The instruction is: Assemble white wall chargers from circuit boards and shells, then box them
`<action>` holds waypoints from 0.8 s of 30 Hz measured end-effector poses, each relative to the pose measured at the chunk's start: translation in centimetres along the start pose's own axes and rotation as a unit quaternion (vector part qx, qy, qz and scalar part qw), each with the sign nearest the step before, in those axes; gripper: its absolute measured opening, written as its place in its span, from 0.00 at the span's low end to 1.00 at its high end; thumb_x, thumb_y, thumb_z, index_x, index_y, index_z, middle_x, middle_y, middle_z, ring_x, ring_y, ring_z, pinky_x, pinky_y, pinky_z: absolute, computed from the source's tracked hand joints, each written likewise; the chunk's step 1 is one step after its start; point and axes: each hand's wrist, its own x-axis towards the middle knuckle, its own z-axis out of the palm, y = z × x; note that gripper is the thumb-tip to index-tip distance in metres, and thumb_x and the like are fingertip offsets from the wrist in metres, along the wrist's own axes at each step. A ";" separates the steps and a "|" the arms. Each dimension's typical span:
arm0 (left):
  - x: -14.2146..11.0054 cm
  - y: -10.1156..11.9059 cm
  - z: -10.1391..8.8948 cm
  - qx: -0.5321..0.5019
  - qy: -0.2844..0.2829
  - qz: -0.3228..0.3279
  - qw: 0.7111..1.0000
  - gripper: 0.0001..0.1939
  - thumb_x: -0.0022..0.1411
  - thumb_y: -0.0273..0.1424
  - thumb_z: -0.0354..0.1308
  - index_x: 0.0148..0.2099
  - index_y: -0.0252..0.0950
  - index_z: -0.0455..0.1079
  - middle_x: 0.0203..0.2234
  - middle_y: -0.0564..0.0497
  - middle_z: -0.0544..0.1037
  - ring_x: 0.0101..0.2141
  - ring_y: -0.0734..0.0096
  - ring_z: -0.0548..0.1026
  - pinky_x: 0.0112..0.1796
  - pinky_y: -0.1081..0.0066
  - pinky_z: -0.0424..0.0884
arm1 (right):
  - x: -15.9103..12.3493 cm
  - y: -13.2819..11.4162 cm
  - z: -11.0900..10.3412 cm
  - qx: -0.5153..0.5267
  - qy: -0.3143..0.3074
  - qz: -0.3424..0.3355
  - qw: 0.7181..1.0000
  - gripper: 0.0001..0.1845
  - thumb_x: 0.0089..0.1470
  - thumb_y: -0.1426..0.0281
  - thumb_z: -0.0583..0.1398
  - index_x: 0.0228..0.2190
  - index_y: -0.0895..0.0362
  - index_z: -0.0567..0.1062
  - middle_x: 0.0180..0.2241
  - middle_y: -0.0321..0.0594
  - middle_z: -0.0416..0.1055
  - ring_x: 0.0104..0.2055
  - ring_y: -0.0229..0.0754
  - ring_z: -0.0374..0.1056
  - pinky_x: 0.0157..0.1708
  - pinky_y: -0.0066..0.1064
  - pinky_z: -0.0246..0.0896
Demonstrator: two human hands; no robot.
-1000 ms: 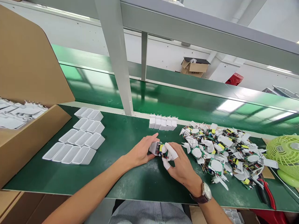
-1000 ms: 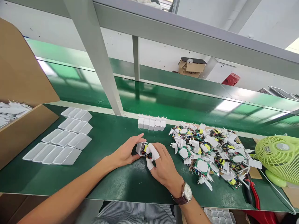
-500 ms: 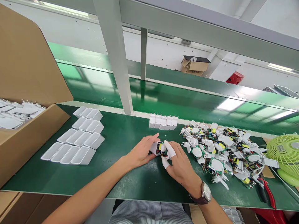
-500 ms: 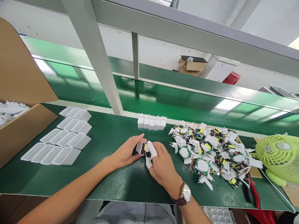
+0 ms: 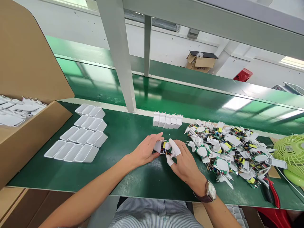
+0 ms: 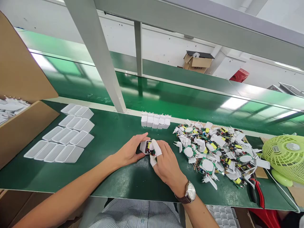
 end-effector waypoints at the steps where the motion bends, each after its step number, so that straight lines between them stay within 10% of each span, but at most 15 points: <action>1: 0.0 0.0 0.0 -0.001 0.000 -0.001 1.000 0.47 0.63 0.24 0.63 0.74 0.40 0.39 0.59 0.39 0.71 0.58 0.51 0.70 0.57 0.48 0.68 | 0.1 0.0 0.0 0.001 -0.001 0.001 1.000 0.37 0.60 0.80 0.55 0.68 0.57 0.52 0.51 0.53 0.69 0.55 0.56 0.66 0.53 0.51 0.71; 16: 0.2 0.4 -0.1 -0.019 -0.011 -0.021 1.000 0.46 0.63 0.26 0.63 0.74 0.43 0.42 0.59 0.41 0.72 0.59 0.50 0.70 0.58 0.46 0.68 | 0.3 0.1 0.3 0.035 -0.023 0.005 0.999 0.33 0.62 0.75 0.58 0.66 0.56 0.56 0.52 0.54 0.70 0.55 0.57 0.67 0.53 0.54 0.72; 24: 0.4 0.8 -0.8 -0.228 -0.056 -0.089 0.968 0.43 0.64 0.26 0.59 0.75 0.44 0.43 0.66 0.39 0.66 0.64 0.53 0.68 0.62 0.50 0.66 | -0.5 2.4 0.5 0.201 -0.004 0.079 0.976 0.17 0.67 0.72 0.55 0.55 0.49 0.72 0.55 0.47 0.72 0.57 0.48 0.70 0.56 0.45 0.71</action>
